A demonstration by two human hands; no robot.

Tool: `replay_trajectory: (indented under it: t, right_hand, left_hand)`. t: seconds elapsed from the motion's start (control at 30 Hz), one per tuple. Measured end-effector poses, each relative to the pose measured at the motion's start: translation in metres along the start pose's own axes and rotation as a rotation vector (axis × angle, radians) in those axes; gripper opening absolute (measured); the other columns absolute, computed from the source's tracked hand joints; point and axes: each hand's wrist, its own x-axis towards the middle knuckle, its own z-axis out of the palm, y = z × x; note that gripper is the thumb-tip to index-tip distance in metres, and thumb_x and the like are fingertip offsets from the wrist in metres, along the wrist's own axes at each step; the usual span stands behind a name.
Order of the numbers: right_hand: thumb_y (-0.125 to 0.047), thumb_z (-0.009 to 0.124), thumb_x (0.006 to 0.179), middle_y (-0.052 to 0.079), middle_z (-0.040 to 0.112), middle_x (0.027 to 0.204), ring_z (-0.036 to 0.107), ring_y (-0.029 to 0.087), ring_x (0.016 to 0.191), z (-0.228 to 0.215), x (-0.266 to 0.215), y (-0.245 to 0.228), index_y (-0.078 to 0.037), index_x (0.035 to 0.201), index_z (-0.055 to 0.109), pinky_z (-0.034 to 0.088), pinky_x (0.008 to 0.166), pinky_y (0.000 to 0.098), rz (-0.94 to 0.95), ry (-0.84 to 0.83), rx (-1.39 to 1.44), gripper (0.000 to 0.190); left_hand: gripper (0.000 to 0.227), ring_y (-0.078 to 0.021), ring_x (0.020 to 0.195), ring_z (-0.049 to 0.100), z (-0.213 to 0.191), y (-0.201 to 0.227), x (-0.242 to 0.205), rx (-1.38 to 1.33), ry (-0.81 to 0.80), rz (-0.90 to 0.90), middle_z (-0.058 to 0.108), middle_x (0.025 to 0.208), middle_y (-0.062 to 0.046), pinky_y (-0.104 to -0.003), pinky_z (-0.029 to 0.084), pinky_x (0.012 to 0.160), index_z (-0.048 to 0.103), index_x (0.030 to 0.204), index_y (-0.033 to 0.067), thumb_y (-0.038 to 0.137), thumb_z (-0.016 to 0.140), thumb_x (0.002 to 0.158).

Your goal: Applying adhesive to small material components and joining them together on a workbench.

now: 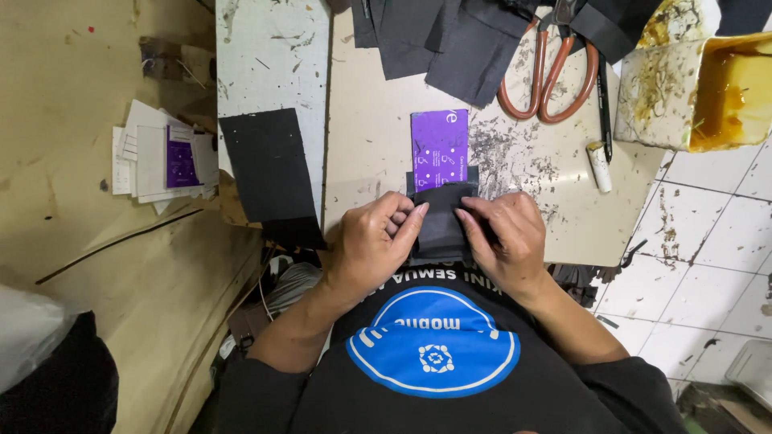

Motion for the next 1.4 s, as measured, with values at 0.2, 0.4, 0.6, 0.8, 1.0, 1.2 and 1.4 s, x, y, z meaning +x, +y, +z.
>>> replay_trajectory:
  t: [0.2, 0.4, 0.6, 0.8, 1.0, 1.2, 1.4]
  right_hand:
    - [-0.006, 0.079, 0.092, 0.01, 0.066, 0.074, 0.06, 0.032, 0.071, -0.001, 0.006, -0.002, -0.003, 0.109, 0.079, 0.05, 0.069, 0.0427, -0.012, -0.015, -0.021, 0.017]
    - [-0.005, 0.077, 0.093, 0.011, 0.065, 0.075, 0.06, 0.032, 0.072, -0.001, 0.009, -0.004, -0.002, 0.11, 0.079, 0.05, 0.07, 0.0427, -0.029, -0.018, -0.046, 0.018]
    - [-0.005, 0.077, 0.092, 0.009, 0.065, 0.076, 0.059, 0.029, 0.072, 0.002, 0.004, 0.001, -0.003, 0.109, 0.08, 0.051, 0.069, 0.0413, -0.056, -0.004, -0.087, 0.018]
    - [-0.004, 0.076, 0.092, 0.009, 0.063, 0.074, 0.057, 0.029, 0.071, 0.003, 0.002, 0.003, -0.003, 0.11, 0.08, 0.05, 0.068, 0.0408, -0.059, -0.005, -0.086, 0.019]
    - [-0.003, 0.077, 0.091, 0.01, 0.064, 0.076, 0.057, 0.029, 0.07, 0.004, 0.001, 0.004, -0.003, 0.11, 0.081, 0.05, 0.068, 0.0408, -0.083, 0.01, -0.097, 0.02]
    - [-0.005, 0.078, 0.091, 0.009, 0.063, 0.076, 0.057, 0.029, 0.07, 0.005, 0.002, 0.003, -0.004, 0.11, 0.082, 0.051, 0.068, 0.0408, -0.097, 0.024, -0.118, 0.019]
    - [-0.005, 0.077, 0.092, 0.009, 0.061, 0.075, 0.056, 0.029, 0.069, 0.007, 0.002, 0.004, -0.003, 0.109, 0.082, 0.05, 0.067, 0.0403, -0.107, 0.033, -0.125, 0.018]
  left_hand:
    - [0.016, -0.0242, 0.043, 0.067, -0.004, 0.006, 0.004, 0.027, 0.003, 0.022, 0.068, 0.058, -0.014, -0.029, 0.046, 0.033, 0.068, 0.08, 0.0009, 0.009, 0.074, 0.092]
    - [0.015, -0.0243, 0.043, 0.067, -0.004, 0.007, 0.007, 0.045, 0.001, 0.022, 0.067, 0.058, -0.014, -0.029, 0.046, 0.033, 0.068, 0.08, 0.0008, 0.009, 0.074, 0.091]
    - [0.016, -0.0248, 0.044, 0.068, -0.002, 0.007, 0.007, 0.076, -0.001, 0.026, 0.068, 0.059, -0.014, -0.03, 0.047, 0.034, 0.068, 0.08, 0.0018, 0.01, 0.074, 0.092]
    - [0.016, -0.0238, 0.043, 0.067, -0.003, 0.009, 0.008, 0.099, -0.005, 0.02, 0.068, 0.058, -0.013, -0.029, 0.047, 0.034, 0.068, 0.079, 0.0021, 0.011, 0.075, 0.091]
    - [0.016, -0.0258, 0.045, 0.068, -0.004, 0.012, 0.009, 0.104, 0.002, 0.033, 0.068, 0.059, -0.016, -0.03, 0.048, 0.034, 0.069, 0.079, 0.001, 0.01, 0.075, 0.09]
    - [0.016, -0.0269, 0.045, 0.068, -0.005, 0.014, 0.01, 0.109, 0.004, 0.04, 0.068, 0.059, -0.017, -0.031, 0.048, 0.034, 0.068, 0.079, 0.0004, 0.009, 0.075, 0.09]
    - [0.017, -0.0252, 0.043, 0.067, -0.005, 0.015, 0.01, 0.103, 0.012, 0.034, 0.068, 0.059, -0.017, -0.03, 0.047, 0.033, 0.068, 0.078, -0.0003, 0.009, 0.074, 0.091]
